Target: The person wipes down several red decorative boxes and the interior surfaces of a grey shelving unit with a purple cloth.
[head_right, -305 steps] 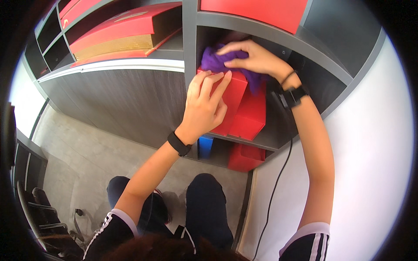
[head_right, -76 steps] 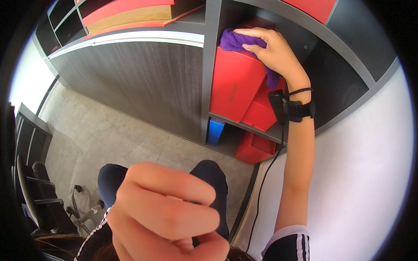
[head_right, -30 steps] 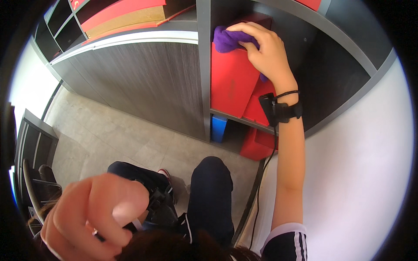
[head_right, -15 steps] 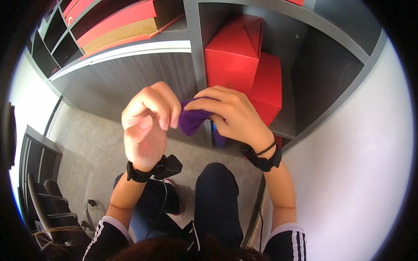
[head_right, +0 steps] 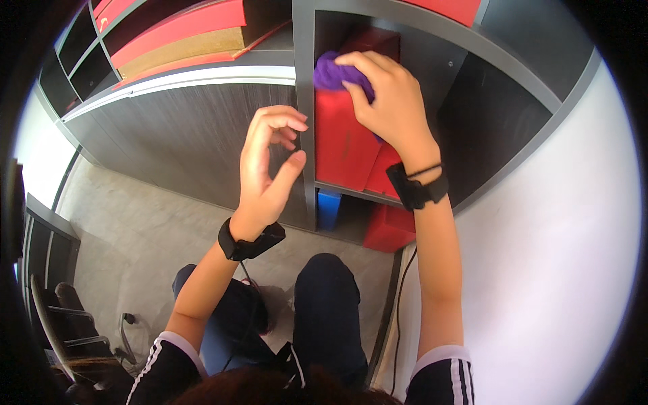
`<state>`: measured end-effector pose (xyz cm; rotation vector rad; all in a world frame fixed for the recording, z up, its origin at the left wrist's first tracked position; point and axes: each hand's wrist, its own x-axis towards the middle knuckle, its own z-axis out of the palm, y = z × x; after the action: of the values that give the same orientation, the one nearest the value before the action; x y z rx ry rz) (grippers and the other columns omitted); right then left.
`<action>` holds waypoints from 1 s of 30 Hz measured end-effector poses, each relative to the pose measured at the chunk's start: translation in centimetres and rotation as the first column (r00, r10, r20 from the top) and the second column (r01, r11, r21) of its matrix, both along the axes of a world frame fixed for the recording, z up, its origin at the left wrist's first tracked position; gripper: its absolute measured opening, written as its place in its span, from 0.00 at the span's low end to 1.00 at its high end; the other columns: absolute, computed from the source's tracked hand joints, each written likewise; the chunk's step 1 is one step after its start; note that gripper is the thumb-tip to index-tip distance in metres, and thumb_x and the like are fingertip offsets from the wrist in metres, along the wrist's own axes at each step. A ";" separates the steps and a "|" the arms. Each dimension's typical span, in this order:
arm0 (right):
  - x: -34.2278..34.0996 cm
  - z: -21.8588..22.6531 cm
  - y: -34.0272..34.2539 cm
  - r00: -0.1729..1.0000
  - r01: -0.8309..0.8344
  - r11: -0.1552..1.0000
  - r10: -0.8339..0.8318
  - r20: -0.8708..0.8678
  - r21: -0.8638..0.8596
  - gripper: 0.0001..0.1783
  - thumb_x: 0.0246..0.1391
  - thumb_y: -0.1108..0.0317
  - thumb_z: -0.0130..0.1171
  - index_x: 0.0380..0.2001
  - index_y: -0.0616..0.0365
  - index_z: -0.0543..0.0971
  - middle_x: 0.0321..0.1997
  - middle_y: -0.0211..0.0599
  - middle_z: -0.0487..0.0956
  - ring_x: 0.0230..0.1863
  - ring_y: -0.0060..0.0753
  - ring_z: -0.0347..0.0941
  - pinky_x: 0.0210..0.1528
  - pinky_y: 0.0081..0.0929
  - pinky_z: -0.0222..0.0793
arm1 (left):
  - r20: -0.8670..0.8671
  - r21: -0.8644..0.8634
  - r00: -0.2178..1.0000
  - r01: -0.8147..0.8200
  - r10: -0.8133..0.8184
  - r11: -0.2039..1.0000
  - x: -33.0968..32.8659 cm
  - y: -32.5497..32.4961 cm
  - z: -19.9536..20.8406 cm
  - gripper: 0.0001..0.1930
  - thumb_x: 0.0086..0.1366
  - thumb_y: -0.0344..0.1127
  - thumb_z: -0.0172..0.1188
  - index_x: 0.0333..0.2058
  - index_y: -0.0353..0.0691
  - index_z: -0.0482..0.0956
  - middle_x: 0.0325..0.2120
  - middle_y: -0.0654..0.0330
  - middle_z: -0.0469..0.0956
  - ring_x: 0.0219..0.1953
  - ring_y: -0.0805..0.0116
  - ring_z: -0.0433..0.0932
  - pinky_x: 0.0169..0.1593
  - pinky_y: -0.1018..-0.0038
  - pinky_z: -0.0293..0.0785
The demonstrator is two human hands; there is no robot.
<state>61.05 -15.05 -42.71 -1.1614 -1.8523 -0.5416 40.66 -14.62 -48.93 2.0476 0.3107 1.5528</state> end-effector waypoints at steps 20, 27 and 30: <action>13.6 2.1 14.1 0.979 0.193 0.900 -0.153 0.131 -0.392 0.25 0.56 0.58 0.60 0.56 0.53 0.73 0.59 0.44 0.74 0.62 0.45 0.67 0.64 0.32 0.58 | -0.201 0.346 0.915 -0.268 0.350 0.899 3.8 2.3 -0.7 0.39 0.46 0.25 0.58 0.62 0.34 0.62 0.64 0.55 0.60 0.45 0.54 0.67 0.54 0.65 0.68; 10.7 2.4 9.5 0.951 -0.290 0.729 0.147 -0.272 -0.620 0.19 0.58 0.66 0.57 0.53 0.54 0.76 0.55 0.35 0.76 0.59 0.32 0.69 0.64 0.27 0.58 | -0.216 0.292 0.932 -0.222 0.290 0.930 3.0 3.3 -0.5 0.41 0.44 0.26 0.59 0.62 0.39 0.63 0.63 0.60 0.63 0.37 0.56 0.65 0.48 0.68 0.70; 10.9 0.8 7.2 0.869 -0.393 0.793 0.155 -0.471 -0.465 0.17 0.57 0.71 0.58 0.50 0.58 0.78 0.53 0.32 0.77 0.57 0.27 0.68 0.63 0.24 0.58 | -0.220 0.272 0.939 -0.201 0.264 0.941 3.1 3.3 -0.3 0.39 0.44 0.26 0.58 0.61 0.39 0.65 0.62 0.59 0.65 0.35 0.57 0.64 0.45 0.70 0.69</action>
<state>71.93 -7.86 -41.89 -1.2052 -1.7958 0.4263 43.76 -11.31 -49.19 2.4903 0.4965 1.5275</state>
